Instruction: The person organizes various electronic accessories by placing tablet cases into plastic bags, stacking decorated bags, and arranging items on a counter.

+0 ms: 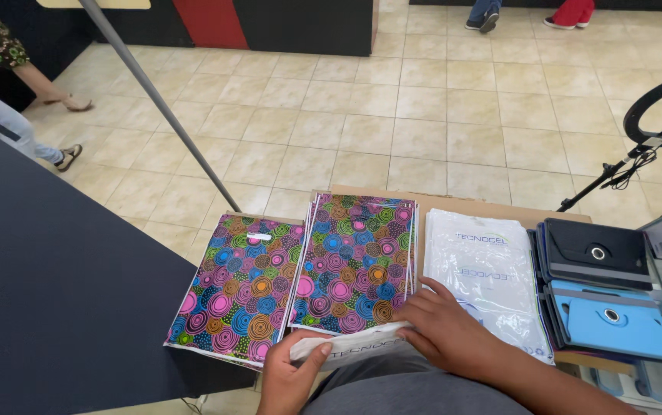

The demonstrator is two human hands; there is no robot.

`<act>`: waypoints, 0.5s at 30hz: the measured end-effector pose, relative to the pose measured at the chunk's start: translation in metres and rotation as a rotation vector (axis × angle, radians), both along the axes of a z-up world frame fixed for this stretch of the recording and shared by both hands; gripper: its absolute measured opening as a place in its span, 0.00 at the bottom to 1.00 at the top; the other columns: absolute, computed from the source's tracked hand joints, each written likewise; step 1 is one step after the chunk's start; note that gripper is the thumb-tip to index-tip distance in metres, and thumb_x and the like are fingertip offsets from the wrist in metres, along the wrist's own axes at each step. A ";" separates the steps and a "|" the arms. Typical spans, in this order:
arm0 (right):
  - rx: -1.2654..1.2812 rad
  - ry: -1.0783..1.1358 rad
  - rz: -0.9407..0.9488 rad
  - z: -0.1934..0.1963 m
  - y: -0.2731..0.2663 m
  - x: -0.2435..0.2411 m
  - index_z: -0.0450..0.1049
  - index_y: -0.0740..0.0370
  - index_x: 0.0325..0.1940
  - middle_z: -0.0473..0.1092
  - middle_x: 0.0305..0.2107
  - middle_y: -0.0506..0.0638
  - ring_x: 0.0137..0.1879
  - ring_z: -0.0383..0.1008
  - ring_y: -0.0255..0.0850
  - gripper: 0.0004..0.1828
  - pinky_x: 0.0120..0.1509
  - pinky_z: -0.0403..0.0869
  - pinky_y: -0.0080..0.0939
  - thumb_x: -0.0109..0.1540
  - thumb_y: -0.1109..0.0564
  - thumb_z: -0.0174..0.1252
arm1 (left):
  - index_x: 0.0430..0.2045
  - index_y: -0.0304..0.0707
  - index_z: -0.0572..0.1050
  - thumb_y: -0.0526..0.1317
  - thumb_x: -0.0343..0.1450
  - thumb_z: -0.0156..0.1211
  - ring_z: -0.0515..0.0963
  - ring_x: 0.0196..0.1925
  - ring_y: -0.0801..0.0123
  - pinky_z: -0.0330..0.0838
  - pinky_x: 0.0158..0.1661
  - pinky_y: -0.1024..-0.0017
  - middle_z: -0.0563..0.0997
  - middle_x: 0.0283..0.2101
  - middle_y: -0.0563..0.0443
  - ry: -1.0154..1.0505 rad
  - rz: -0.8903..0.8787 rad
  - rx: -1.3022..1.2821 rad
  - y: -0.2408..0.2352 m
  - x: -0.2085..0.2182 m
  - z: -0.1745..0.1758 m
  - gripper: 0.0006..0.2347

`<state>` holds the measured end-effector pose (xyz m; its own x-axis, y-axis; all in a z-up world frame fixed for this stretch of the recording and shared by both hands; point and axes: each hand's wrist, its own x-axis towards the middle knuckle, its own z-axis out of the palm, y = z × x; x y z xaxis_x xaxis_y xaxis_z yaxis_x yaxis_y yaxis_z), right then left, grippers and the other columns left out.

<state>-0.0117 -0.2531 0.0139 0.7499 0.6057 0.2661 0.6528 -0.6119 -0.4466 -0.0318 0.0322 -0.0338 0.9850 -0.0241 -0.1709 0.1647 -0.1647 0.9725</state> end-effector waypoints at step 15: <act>0.139 0.006 -0.022 0.012 0.087 0.011 0.75 0.52 0.41 0.72 0.32 0.45 0.41 0.72 0.43 0.08 0.69 0.57 0.57 0.61 0.49 0.61 | 0.24 0.41 0.84 0.39 0.63 0.70 0.79 0.27 0.78 0.71 0.31 0.78 0.85 0.25 0.58 -0.103 -0.159 -0.015 0.041 0.033 -0.012 0.04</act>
